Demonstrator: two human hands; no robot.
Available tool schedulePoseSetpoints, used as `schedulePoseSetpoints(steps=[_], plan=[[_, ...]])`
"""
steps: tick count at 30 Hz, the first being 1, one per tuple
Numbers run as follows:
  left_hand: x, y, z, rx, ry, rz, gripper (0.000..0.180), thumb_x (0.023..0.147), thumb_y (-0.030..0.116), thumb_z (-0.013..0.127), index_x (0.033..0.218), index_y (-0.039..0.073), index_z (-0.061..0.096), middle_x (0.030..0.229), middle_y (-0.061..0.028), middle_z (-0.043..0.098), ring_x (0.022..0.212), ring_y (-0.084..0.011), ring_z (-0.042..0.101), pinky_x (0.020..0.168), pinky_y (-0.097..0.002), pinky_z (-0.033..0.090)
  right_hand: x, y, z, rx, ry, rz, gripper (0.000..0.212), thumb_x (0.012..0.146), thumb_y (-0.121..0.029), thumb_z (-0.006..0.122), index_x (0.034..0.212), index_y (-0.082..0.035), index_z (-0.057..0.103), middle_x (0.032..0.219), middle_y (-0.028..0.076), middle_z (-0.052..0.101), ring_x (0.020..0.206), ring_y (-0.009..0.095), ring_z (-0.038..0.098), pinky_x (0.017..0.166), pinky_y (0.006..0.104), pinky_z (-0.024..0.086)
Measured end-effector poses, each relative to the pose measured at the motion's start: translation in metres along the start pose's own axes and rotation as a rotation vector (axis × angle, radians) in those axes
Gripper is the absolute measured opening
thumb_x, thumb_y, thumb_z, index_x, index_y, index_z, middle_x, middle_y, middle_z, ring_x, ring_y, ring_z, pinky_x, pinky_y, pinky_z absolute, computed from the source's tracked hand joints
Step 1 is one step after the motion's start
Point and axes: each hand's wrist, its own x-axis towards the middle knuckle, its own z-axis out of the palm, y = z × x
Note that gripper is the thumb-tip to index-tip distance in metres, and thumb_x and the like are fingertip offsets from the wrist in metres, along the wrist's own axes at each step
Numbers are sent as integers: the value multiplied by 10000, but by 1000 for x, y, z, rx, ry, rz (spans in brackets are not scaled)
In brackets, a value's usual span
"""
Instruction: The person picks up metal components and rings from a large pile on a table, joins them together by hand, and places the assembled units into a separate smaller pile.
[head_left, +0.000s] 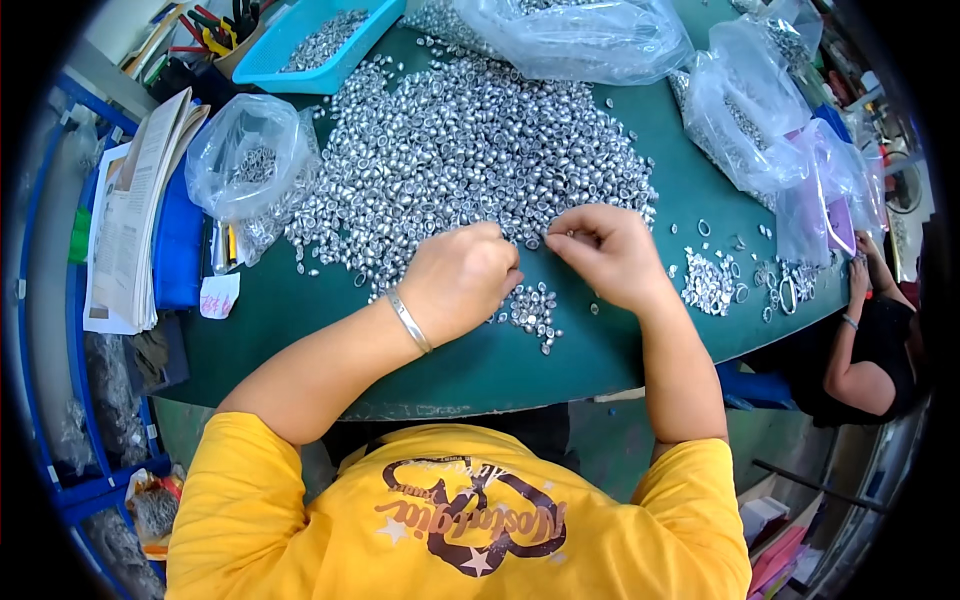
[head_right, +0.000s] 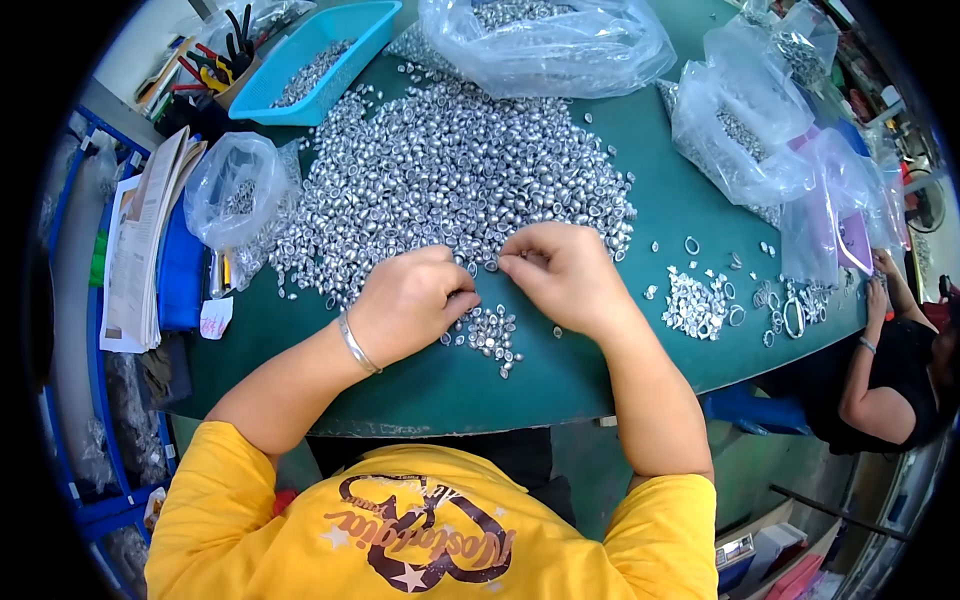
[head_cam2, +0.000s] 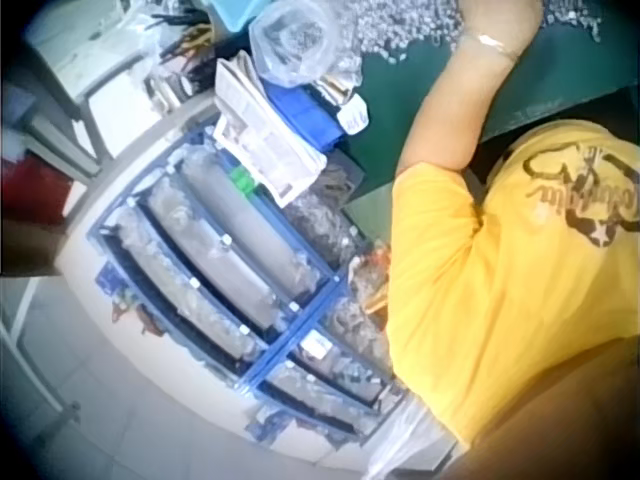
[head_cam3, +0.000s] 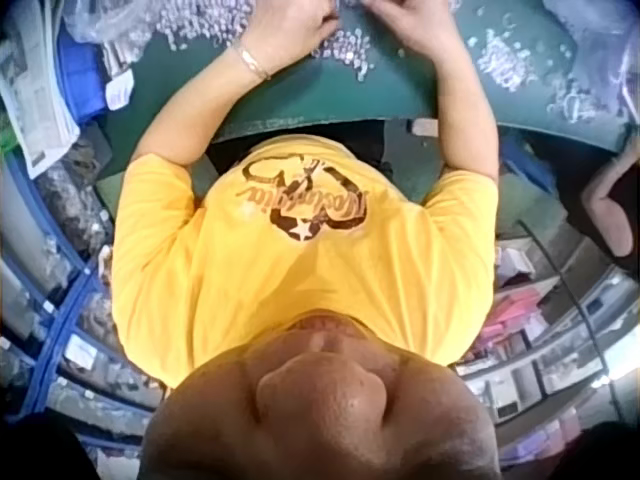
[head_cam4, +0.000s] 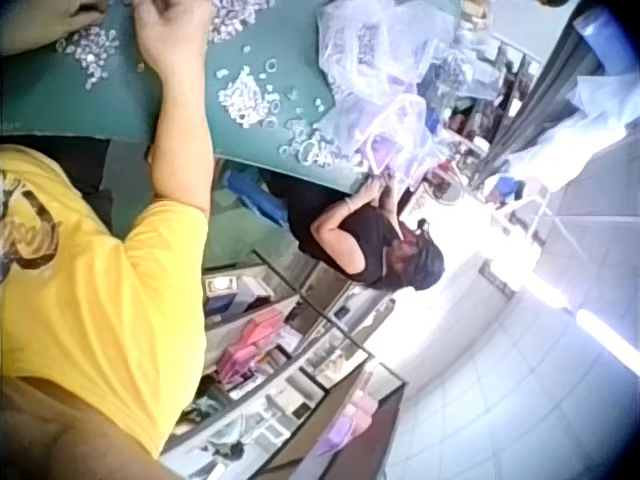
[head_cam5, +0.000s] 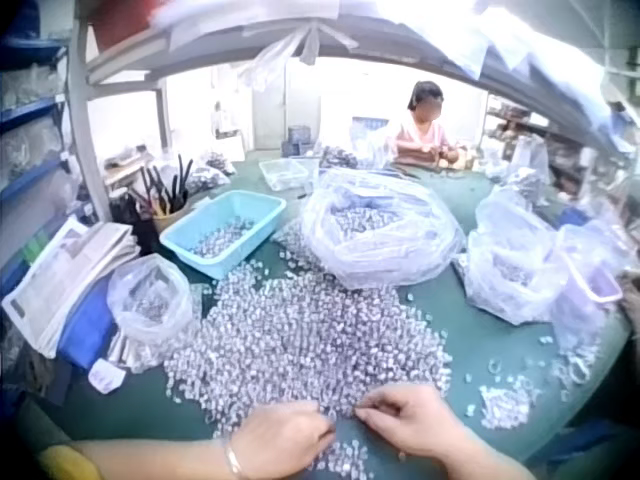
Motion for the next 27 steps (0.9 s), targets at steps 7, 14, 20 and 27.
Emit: schedulePoseSetpoints(steps=[7, 14, 20, 27], plan=[[5, -4, -6, -274, -13, -79, 76, 726, 120, 653, 762, 54, 647, 664, -49, 556, 599, -169, 554, 549, -278, 453, 3, 11, -31, 641, 24, 159, 106, 768, -94, 577, 753, 10, 587, 610, 28, 540, 481, 84, 449, 422, 203, 342], [1, -15, -25, -1738, -85, -612, 110, 873, 132, 500, 838, 30, 519, 642, 18, 425, 517, -38, 361, 396, -151, 264, -4, 2, -3, -476, 78, -150, 104, 745, -151, 600, 777, -65, 651, 753, 123, 625, 703, 290, 602, 640, 380, 483], [0, -19, -25, -1814, -47, -623, 138, 864, 152, 528, 880, 19, 559, 884, -99, 613, 735, -127, 594, 488, -166, 412, -5, -4, 4, -622, 91, -158, 109, 749, -169, 599, 740, -64, 625, 734, 109, 611, 699, 295, 599, 629, 399, 482], [-2, -23, -17, -1855, -25, -628, 110, 811, 48, 523, 905, 4, 559, 785, -68, 570, 600, -80, 512, 431, -153, 374, -5, -7, 10, -701, 120, -117, 149, 742, -182, 604, 694, -42, 591, 721, 119, 601, 679, 300, 595, 610, 403, 484]])
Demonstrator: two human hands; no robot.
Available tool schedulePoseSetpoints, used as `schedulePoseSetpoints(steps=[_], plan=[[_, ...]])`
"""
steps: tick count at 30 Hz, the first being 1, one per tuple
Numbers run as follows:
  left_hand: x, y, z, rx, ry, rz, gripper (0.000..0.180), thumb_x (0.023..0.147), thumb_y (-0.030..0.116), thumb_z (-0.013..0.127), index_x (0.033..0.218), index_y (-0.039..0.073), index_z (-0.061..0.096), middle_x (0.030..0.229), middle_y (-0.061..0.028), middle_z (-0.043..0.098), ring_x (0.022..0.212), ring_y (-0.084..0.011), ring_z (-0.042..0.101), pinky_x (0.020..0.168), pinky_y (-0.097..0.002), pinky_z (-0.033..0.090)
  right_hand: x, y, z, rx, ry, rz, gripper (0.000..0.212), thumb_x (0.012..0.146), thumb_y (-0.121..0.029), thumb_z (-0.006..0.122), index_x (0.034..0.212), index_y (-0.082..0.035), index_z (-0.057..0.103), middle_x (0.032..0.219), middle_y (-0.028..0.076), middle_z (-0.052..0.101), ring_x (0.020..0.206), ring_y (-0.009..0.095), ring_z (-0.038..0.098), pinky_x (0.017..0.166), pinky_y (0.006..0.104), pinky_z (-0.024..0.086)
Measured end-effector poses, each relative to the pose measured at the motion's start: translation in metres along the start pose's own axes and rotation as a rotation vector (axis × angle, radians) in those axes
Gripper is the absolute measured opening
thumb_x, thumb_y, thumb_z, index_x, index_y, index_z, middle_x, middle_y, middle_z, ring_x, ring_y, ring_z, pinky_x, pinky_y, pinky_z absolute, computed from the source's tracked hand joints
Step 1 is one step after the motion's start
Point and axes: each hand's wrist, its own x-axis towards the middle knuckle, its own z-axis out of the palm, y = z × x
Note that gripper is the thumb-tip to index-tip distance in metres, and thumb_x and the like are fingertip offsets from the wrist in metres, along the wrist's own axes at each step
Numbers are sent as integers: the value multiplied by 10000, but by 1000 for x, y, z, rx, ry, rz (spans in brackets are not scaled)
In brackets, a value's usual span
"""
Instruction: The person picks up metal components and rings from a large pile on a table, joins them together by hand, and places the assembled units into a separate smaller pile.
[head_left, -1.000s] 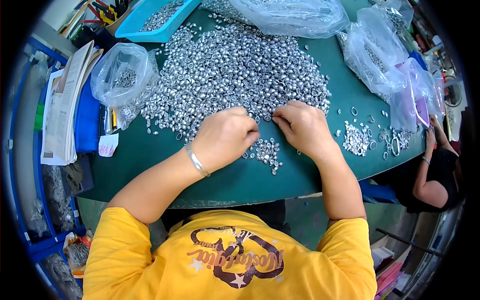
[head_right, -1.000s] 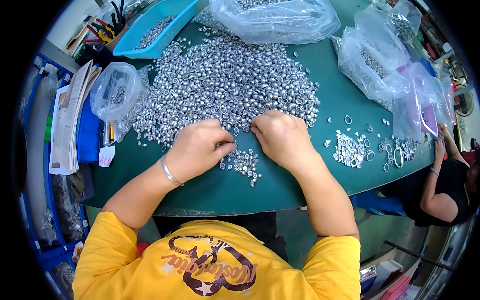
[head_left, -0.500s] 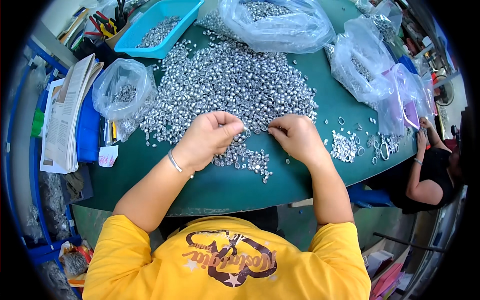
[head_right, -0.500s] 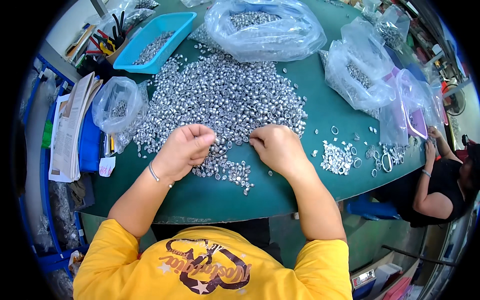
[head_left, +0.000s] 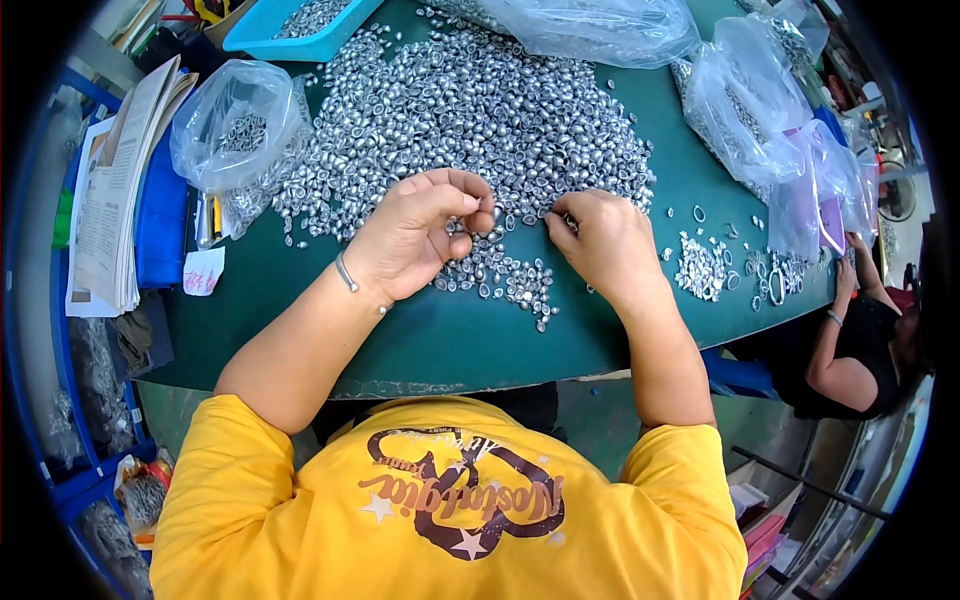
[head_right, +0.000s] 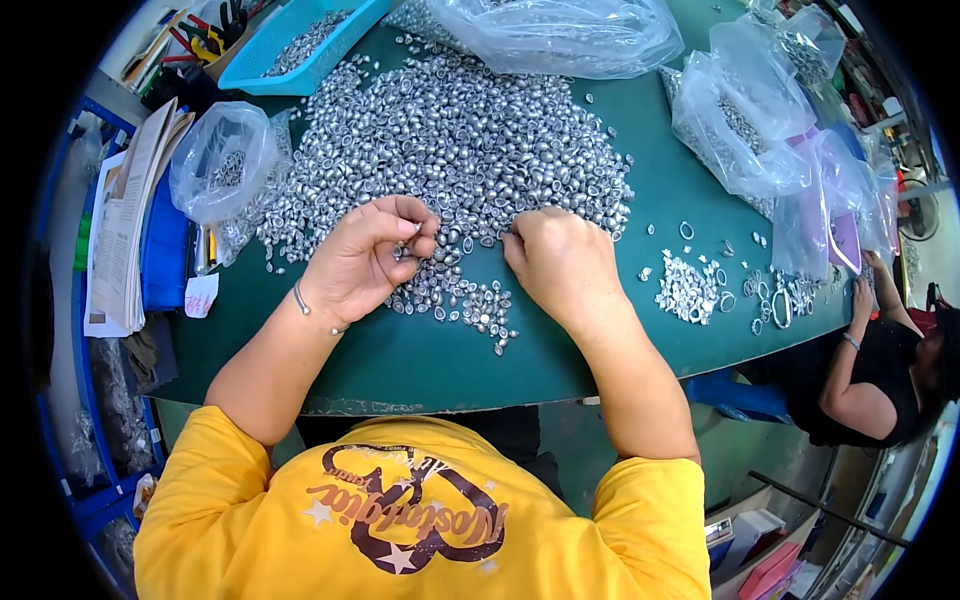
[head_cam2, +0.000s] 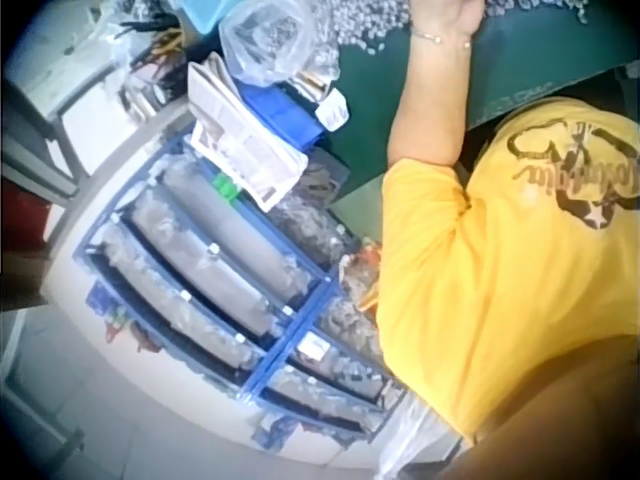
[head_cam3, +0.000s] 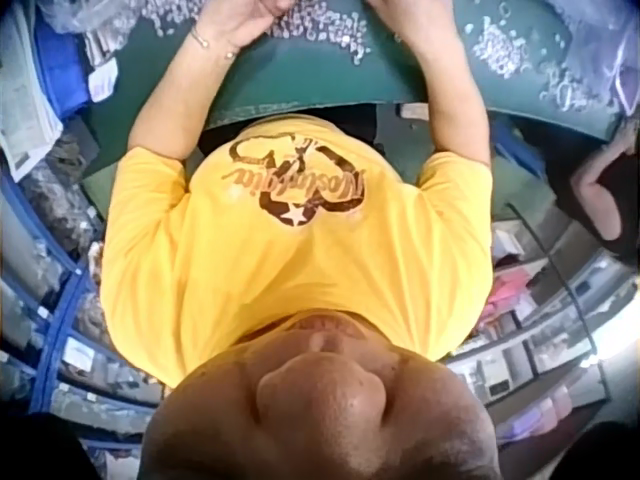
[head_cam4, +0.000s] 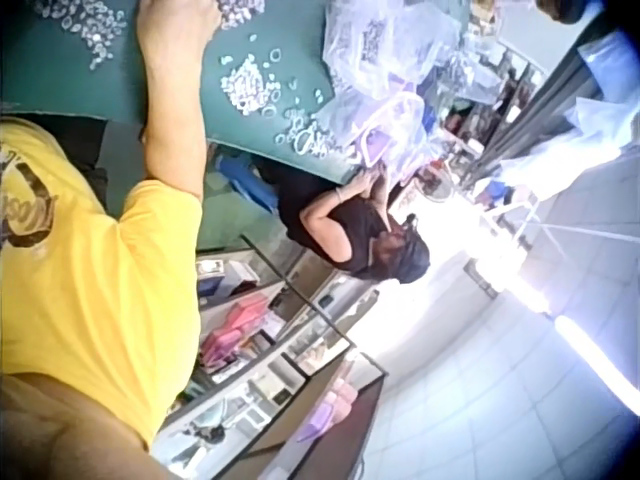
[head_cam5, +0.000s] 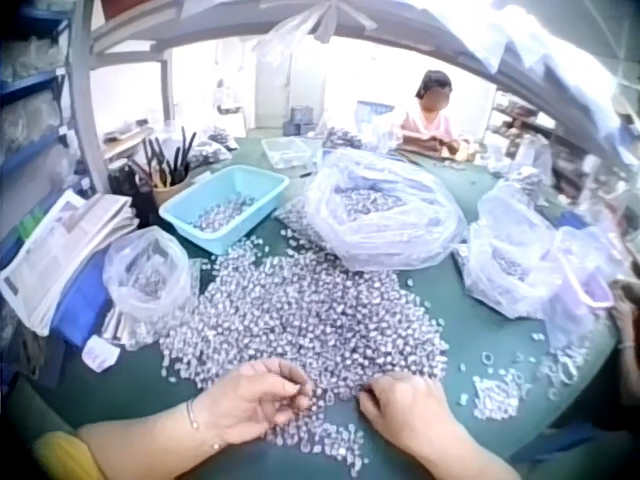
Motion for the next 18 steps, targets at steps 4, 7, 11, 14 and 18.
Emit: schedulePoseSetpoints(steps=[4, 7, 11, 14, 18], plan=[[-5, -8, 13, 884, 98, 252, 79, 738, 11, 587, 814, 0, 604, 634, 0, 502, 517, -67, 450, 452, -201, 364, 0, -1, 0, 3, 3, -4, 145, 745, -176, 597, 704, -37, 595, 726, 122, 602, 668, 302, 595, 604, 401, 485], [-5, -23, 9, 1570, -38, 751, 51, 701, 68, 651, 752, 66, 645, 665, -68, 537, 584, -210, 550, 533, -296, 444, 0, -3, 0, 12, 10, 24, 113, 719, -150, 620, 739, -39, 625, 728, 121, 614, 690, 301, 593, 626, 389, 478], [-7, -32, 8, 1741, -61, 713, 41, 694, 82, 650, 732, 73, 636, 671, -75, 522, 632, -248, 560, 559, -327, 460, 0, 2, 4, 5, 45, -4, 112, 744, -146, 606, 782, -43, 628, 722, 133, 601, 642, 288, 601, 599, 387, 484], [-6, -31, 7, 1797, -38, 696, 28, 698, 74, 642, 716, 66, 622, 671, -76, 517, 636, -252, 559, 568, -330, 461, 4, 13, 3, 524, -61, 168, 131, 763, -122, 627, 841, -17, 636, 638, 79, 586, 518, 190, 560, 493, 307, 443], [-6, -29, 4, 1739, -6, 737, 50, 701, 67, 645, 726, 53, 604, 666, -78, 512, 612, -252, 545, 556, -317, 453, 5, 20, -16, 1376, -294, 522, 181, 812, -104, 616, 883, 62, 604, 609, -33, 485, 450, 19, 350, 384, 170, 221]])
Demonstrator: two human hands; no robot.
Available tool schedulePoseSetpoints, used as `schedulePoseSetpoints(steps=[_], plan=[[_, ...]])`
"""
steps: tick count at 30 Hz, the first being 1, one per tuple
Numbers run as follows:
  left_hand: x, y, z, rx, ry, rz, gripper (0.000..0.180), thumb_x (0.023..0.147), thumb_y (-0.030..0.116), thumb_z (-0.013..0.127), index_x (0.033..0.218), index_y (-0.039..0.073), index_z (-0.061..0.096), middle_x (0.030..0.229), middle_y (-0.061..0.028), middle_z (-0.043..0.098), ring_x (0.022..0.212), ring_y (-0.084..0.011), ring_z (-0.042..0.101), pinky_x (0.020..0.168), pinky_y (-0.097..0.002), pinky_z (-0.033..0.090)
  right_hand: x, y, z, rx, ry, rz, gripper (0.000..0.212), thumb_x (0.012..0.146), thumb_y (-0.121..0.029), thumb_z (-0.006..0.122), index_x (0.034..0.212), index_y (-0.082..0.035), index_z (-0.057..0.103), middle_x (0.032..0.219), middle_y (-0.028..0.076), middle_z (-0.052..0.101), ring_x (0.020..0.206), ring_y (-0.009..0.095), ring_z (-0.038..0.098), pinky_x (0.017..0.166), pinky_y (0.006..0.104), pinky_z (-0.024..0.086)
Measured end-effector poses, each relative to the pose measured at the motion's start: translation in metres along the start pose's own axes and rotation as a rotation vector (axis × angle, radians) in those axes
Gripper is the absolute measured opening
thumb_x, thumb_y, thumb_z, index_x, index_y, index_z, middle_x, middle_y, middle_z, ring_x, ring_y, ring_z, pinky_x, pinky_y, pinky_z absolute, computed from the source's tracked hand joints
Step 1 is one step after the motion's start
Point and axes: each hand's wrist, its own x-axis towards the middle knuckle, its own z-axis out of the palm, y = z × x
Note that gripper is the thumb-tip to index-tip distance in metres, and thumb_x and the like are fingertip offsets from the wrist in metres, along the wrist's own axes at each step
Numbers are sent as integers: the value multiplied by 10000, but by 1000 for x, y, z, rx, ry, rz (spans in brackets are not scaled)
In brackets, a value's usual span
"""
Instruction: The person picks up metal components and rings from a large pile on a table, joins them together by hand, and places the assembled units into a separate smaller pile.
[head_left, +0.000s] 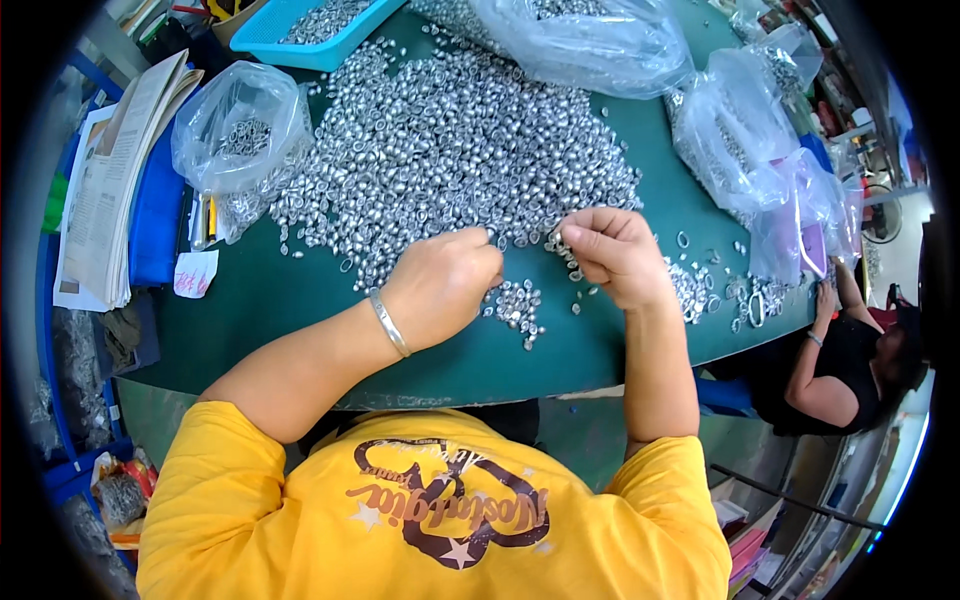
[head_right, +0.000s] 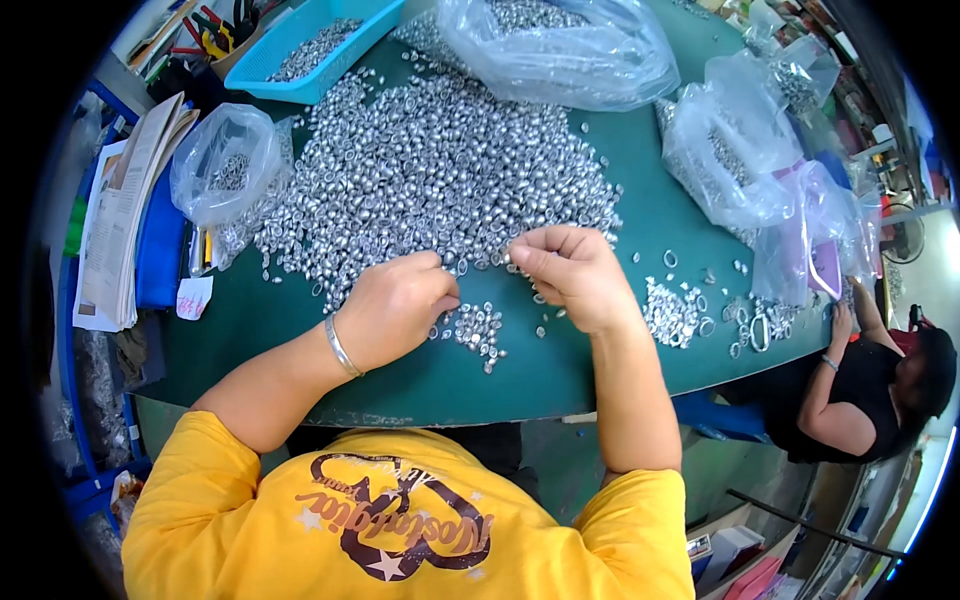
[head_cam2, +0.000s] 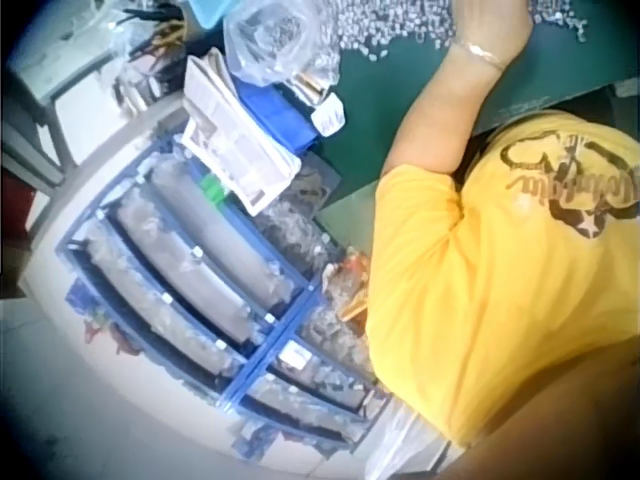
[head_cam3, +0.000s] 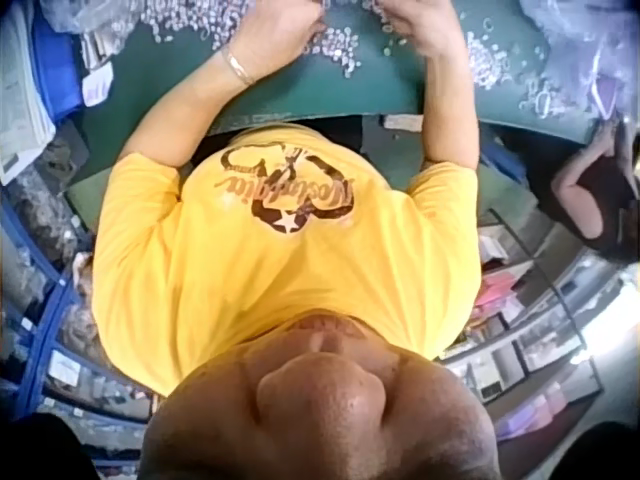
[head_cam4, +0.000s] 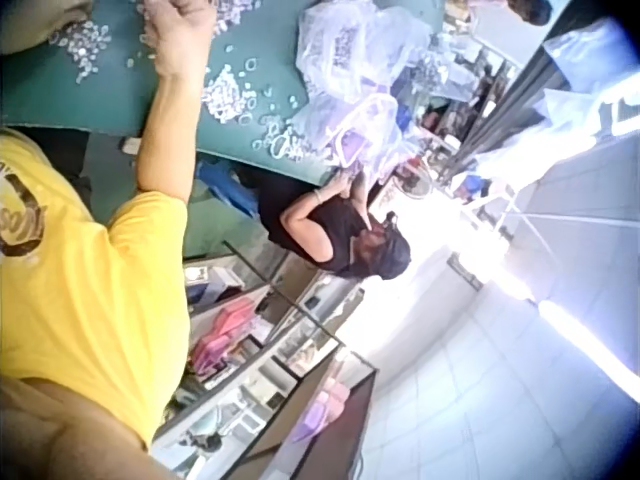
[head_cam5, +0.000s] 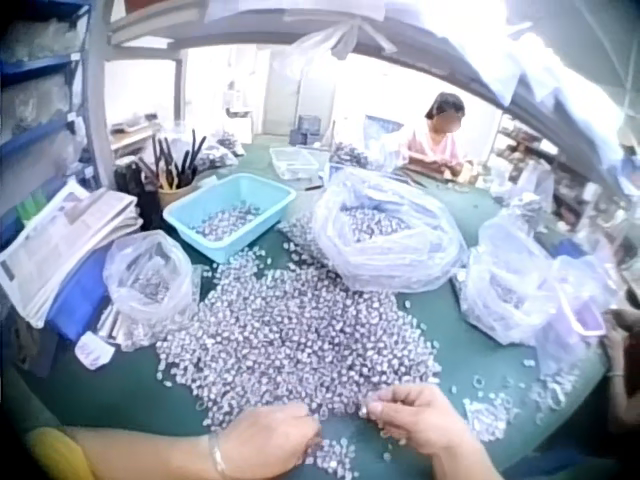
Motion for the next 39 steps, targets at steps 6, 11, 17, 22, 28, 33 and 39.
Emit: schedulePoseSetpoints(steps=[6, 11, 17, 22, 28, 33, 39], plan=[[11, 7, -17, -783, -65, -419, 80, 821, 111, 587, 817, 32, 574, 660, -15, 506, 530, -85, 450, 469, -198, 370, -1, 6, -15, 420, -256, 82, 132, 838, -81, 555, 872, 46, 562, 576, -10, 448, 421, 36, 302, 369, 177, 208], [13, -5, -25, -1643, -64, -737, 83, 863, 118, 526, 856, 36, 533, 746, -43, 566, 578, -60, 484, 442, -165, 367, -15, 5, 0, 263, -221, 19, 103, 786, -61, 572, 841, 23, 595, 601, 37, 533, 468, 61, 401, 411, 186, 306], [8, -2, -18, -626, -63, -392, 28, 746, 43, 610, 720, 41, 621, 618, 1, 512, 581, -108, 518, 513, -271, 421, -31, 17, 33, -1019, 48, -355, 115, 722, -104, 651, 796, -16, 650, 705, 143, 619, 611, 254, 606, 577, 327, 476], [-3, -2, 8, -82, -4, 56, 35, 712, 112, 632, 699, 84, 618, 670, -64, 504, 625, -234, 554, 537, -337, 456, -29, 23, 38, -1043, 128, -414, 103, 745, -100, 620, 801, -15, 637, 707, 144, 609, 626, 265, 598, 571, 328, 468], [3, 0, 10, -158, 101, 88, 84, 750, 112, 592, 688, 57, 573, 678, -49, 521, 591, -208, 542, 522, -338, 451, -23, 24, 5, 621, -165, -73, 89, 824, -77, 518, 840, -7, 570, 553, 17, 429, 421, 70, 317, 376, 167, 249], [13, -10, -25, -1514, -58, -681, 68, 717, 33, 492, 782, 32, 511, 631, -70, 544, 466, -67, 425, 371, -175, 269, -25, 20, 23, -366, 175, -67, 106, 777, -73, 610, 793, 29, 632, 656, 39, 584, 498, 109, 487, 452, 195, 375], [3, -11, -15, -300, -113, -110, 86, 708, 118, 643, 765, 55, 654, 671, -72, 585, 601, -189, 574, 567, -287, 468, -23, 21, 43, -1211, 62, -512, 89, 727, -118, 638, 797, -65, 652, 697, 118, 592, 643, 281, 582, 583, 353, 467]])
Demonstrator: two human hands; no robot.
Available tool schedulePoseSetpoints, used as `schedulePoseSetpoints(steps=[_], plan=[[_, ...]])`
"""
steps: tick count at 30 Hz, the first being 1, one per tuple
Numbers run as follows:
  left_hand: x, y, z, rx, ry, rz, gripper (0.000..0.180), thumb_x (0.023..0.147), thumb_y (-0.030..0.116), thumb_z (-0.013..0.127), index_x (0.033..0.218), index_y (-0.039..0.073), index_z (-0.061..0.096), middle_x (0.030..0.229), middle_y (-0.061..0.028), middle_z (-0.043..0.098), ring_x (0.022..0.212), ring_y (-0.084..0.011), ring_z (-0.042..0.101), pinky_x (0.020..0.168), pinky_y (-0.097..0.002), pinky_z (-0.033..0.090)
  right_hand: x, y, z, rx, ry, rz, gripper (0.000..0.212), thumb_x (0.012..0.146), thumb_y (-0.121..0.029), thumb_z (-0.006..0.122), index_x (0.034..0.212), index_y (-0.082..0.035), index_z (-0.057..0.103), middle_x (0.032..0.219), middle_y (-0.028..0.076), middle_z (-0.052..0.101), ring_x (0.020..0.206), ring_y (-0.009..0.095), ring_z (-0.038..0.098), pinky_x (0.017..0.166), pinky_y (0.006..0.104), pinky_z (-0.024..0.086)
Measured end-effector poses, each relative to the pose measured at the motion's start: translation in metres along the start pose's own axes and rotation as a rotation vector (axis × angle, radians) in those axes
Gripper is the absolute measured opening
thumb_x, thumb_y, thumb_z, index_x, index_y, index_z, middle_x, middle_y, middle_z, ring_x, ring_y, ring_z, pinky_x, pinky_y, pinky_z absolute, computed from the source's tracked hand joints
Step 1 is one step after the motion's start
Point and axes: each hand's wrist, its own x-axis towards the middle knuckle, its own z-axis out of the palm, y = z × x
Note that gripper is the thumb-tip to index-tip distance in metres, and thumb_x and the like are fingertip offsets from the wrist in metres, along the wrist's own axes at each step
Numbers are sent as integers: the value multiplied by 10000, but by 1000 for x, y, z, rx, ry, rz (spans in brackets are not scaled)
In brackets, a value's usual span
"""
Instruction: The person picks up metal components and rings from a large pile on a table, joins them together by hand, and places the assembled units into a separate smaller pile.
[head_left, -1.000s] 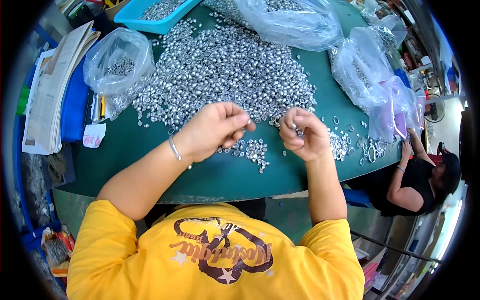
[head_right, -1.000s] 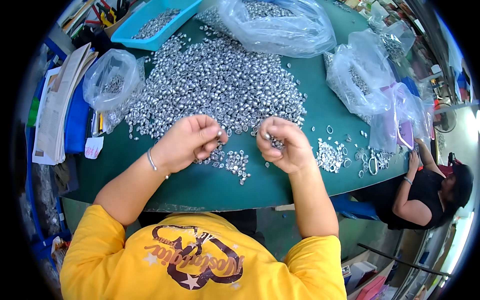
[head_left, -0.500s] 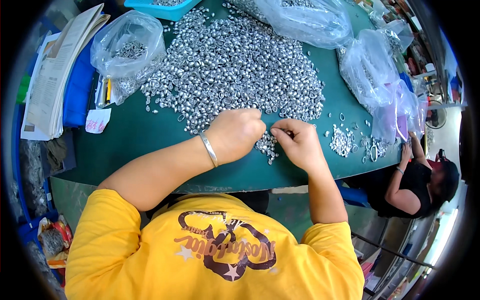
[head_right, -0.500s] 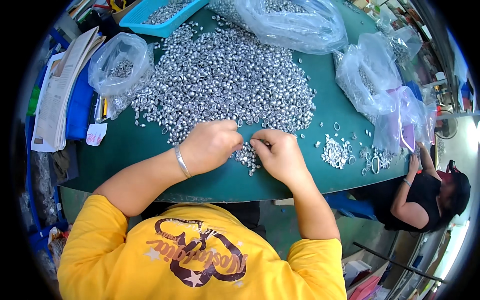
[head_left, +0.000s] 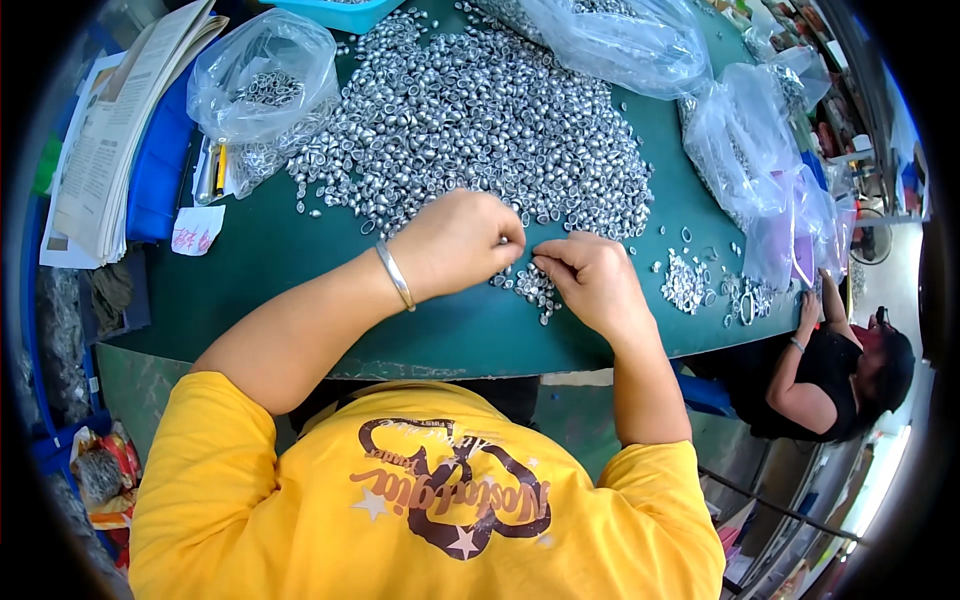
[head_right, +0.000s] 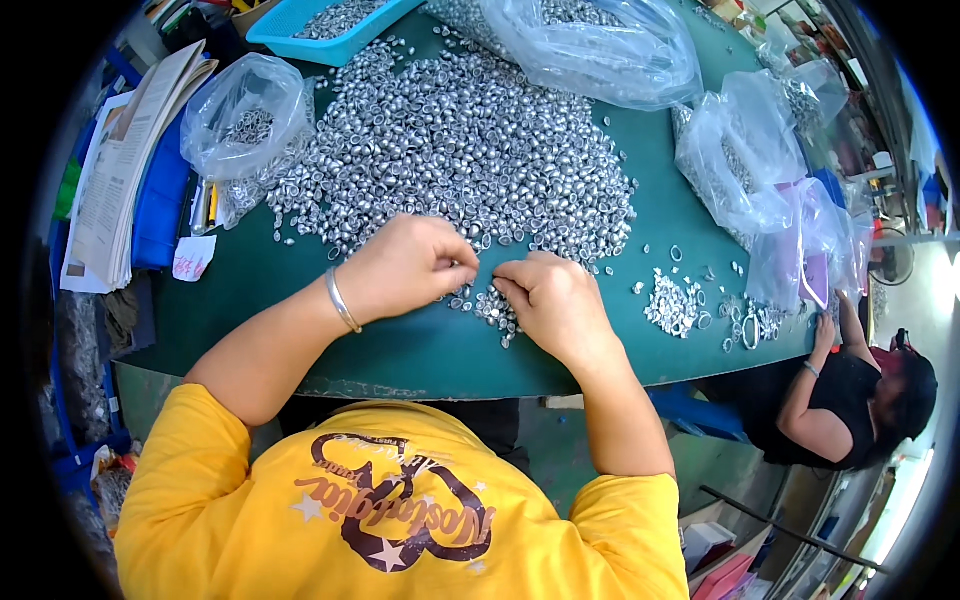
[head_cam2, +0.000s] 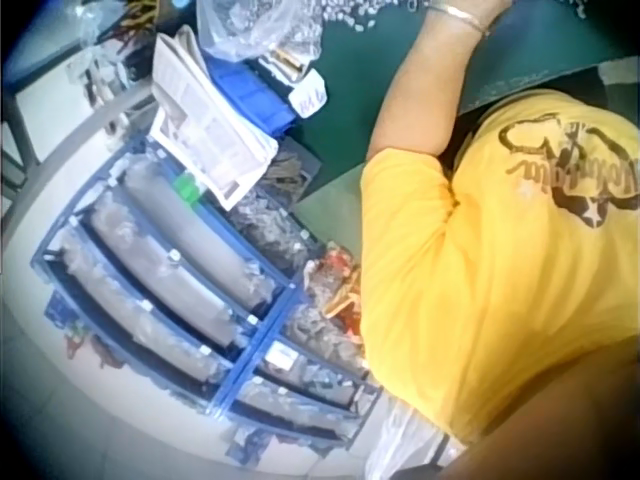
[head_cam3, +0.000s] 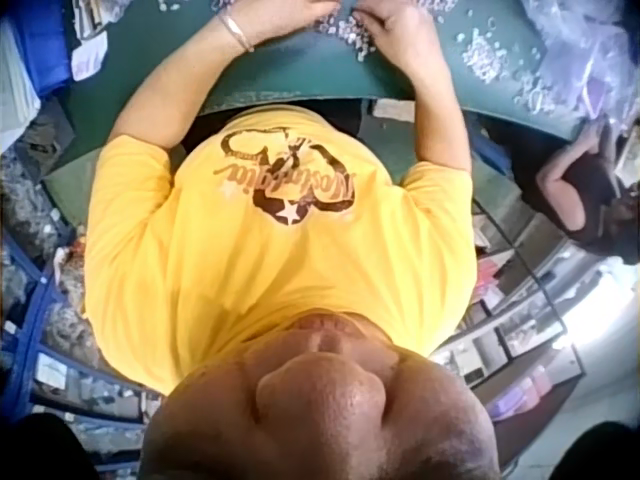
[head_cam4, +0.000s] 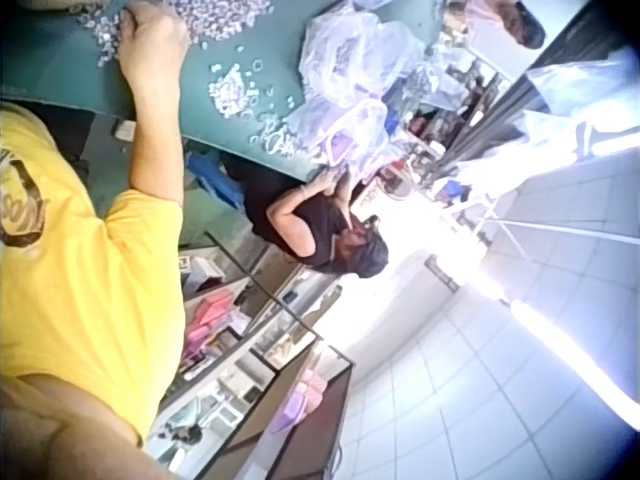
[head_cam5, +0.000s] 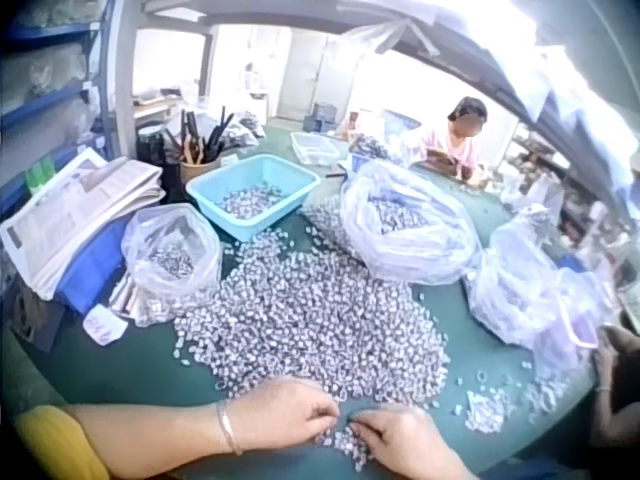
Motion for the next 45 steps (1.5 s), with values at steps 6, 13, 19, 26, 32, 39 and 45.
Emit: schedulePoseSetpoints(steps=[6, 13, 19, 26, 32, 39, 45], plan=[[-6, 7, 11, 323, -13, 112, 33, 713, 116, 622, 706, 84, 624, 690, -67, 548, 685, -244, 579, 584, -341, 481, -5, -4, -4, 63, 20, -55, 62, 750, -87, 605, 786, -41, 624, 665, 107, 568, 621, 259, 575, 567, 356, 460], [4, 14, 2, -561, -18, -312, 99, 760, 109, 655, 831, 40, 653, 642, 10, 557, 539, -66, 490, 466, -213, 390, -29, 23, -15, 1454, 163, 470, 80, 788, -28, 542, 801, 32, 593, 560, 4, 489, 445, 47, 369, 386, 187, 251], [6, 3, -16, -1758, -162, -459, 94, 817, 64, 513, 874, 16, 571, 575, 13, 417, 484, -48, 378, 389, -158, 291, -32, -4, 4, 413, 176, 262, 94, 723, -82, 654, 803, -34, 663, 683, 120, 610, 608, 219, 588, 576, 297, 463], [8, 16, -2, -662, 10, -382, 75, 746, 46, 616, 813, 13, 614, 642, -17, 552, 514, -67, 457, 462, -191, 379, -25, -6, 7, 315, 203, 291, 96, 780, -113, 593, 788, -29, 639, 672, 73, 601, 627, 230, 581, 581, 324, 464], [9, 13, 14, 227, -64, 131, 79, 719, 116, 643, 791, 93, 667, 712, -67, 577, 629, -233, 572, 556, -320, 465, -43, 22, -15, 1892, 319, 524, 125, 800, -84, 585, 842, 33, 604, 570, -4, 478, 435, 39, 347, 376, 172, 230], [17, 12, 20, 351, -104, 193, 63, 708, 124, 637, 766, 115, 660, 679, -55, 541, 630, -239, 572, 548, -330, 471, -36, 8, 6, 66, 189, 209, 106, 735, -120, 615, 814, -68, 662, 728, 93, 610, 675, 300, 582, 609, 367, 484], [16, 16, 21, 341, -132, 212, 87, 698, 114, 650, 785, 111, 654, 685, -66, 544, 628, -240, 570, 543, -324, 468, -34, 12, 4, 447, 354, 203, 112, 795, -122, 564, 794, -30, 628, 683, 90, 586, 618, 231, 593, 558, 335, 475]])
